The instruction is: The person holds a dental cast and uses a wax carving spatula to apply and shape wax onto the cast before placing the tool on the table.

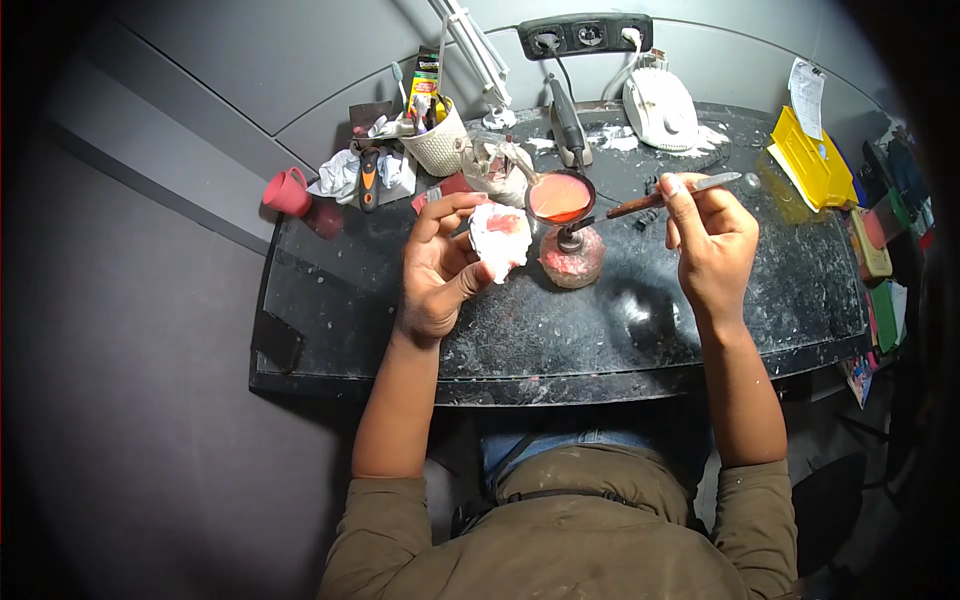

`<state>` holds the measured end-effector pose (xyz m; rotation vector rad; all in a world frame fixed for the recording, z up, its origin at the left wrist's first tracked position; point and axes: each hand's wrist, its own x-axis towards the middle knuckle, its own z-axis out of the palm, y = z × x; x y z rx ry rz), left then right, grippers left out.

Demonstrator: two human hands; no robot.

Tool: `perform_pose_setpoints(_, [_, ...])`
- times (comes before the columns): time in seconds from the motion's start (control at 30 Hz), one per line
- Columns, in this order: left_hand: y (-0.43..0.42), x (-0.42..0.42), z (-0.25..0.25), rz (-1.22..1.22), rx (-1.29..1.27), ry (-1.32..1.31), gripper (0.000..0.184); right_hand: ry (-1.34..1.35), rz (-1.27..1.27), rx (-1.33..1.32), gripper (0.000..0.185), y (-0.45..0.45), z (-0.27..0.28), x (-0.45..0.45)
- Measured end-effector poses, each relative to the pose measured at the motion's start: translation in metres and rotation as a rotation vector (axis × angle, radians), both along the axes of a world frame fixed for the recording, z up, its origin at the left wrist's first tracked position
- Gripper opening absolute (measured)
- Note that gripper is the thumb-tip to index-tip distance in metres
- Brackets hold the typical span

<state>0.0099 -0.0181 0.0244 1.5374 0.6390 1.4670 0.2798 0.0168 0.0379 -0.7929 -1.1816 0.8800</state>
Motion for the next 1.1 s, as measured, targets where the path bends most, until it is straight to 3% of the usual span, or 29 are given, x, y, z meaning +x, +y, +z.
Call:
perform_pose_setpoints(0.3, [-0.003,0.005,0.005,-0.042,-0.022,-0.044,0.067,-0.005,0.004,-0.002,0.013,-0.002,0.001,0.001])
perform_pose_setpoints(0.37, [-0.004,0.005,0.005,-0.065,-0.035,-0.027,0.066,0.119,0.163,0.01,0.013,-0.005,0.005,0.003])
perform_pose_setpoints(0.5, [-0.005,0.009,0.004,-0.104,-0.042,-0.007,0.064,0.095,0.236,0.048,0.012,-0.011,0.003,-0.005])
perform_pose_setpoints(1.1, [-0.002,0.006,-0.006,-0.077,-0.02,0.081,0.066,0.053,0.189,-0.068,0.011,-0.018,0.002,-0.017])
